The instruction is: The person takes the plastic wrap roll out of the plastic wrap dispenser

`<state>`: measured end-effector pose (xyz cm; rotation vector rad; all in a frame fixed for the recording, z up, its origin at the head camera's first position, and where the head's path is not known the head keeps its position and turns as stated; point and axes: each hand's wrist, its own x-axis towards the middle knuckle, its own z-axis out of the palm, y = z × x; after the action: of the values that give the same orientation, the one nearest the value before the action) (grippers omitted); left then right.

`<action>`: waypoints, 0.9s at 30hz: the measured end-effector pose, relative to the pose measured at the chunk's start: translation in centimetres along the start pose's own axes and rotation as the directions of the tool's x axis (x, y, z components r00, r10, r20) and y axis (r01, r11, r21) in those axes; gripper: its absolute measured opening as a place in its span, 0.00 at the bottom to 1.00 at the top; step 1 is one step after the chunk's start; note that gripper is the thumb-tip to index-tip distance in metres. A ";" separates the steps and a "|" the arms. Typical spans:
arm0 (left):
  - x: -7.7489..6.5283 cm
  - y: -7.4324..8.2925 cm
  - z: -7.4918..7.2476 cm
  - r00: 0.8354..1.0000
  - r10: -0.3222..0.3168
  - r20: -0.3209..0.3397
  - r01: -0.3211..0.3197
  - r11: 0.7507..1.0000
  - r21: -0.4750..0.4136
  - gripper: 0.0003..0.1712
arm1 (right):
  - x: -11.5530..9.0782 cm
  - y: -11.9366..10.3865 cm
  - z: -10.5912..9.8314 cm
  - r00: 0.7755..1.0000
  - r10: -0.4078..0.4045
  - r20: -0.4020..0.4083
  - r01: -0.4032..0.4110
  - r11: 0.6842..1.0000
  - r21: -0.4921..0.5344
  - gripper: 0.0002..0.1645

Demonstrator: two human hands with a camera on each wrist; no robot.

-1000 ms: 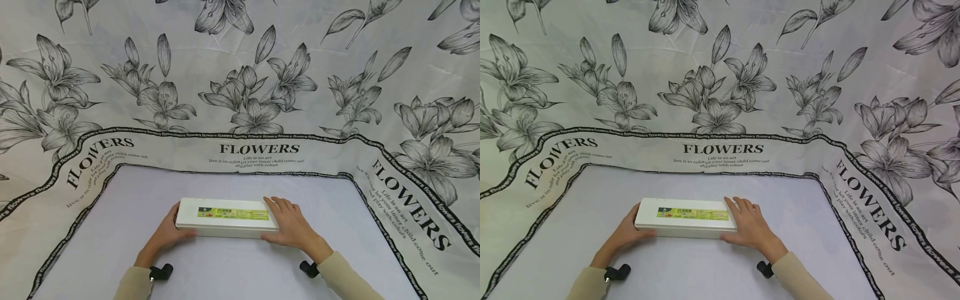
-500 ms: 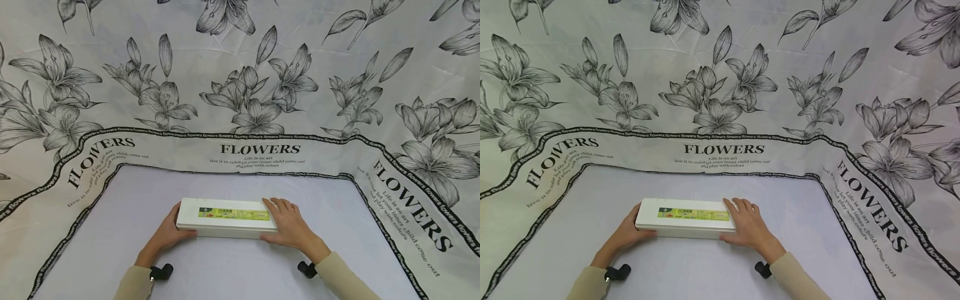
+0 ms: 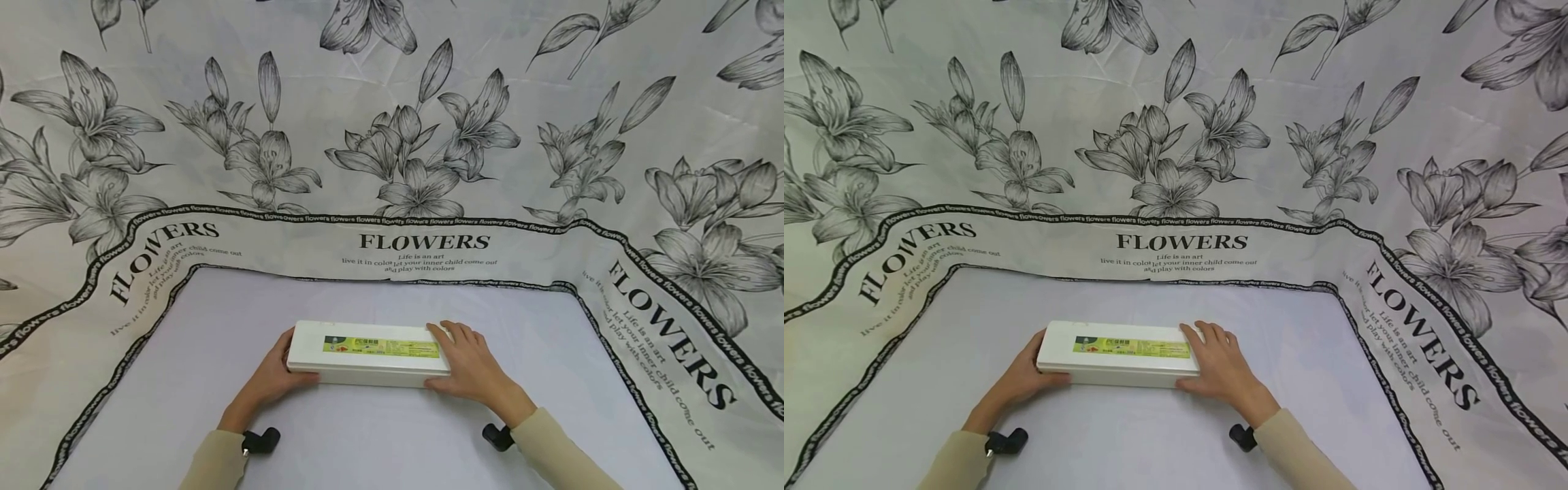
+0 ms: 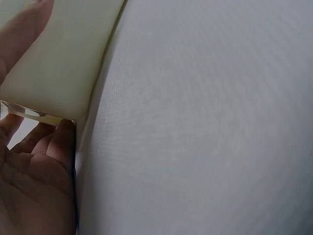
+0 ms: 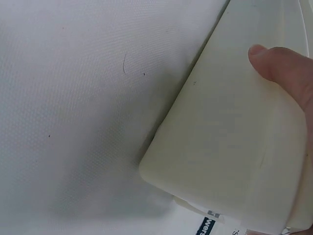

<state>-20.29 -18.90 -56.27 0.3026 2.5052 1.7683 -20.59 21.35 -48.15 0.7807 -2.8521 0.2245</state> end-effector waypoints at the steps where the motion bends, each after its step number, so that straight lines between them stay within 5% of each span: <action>1: 0.0 0.0 0.0 1.000 -0.003 -0.001 0.003 1.000 0.002 0.67 | 0.0 0.0 0.0 1.000 0.000 -0.001 0.000 1.000 0.000 0.63; 27: 0.0 0.0 0.0 0.999 -0.038 -0.008 0.038 0.999 0.018 0.67 | 0.2 0.1 -0.2 1.000 -0.019 -0.009 0.018 1.000 -0.015 0.58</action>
<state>-20.31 -18.88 -56.23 0.2473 2.5158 1.7375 -20.75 21.38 -47.97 0.8008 -2.8334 0.2034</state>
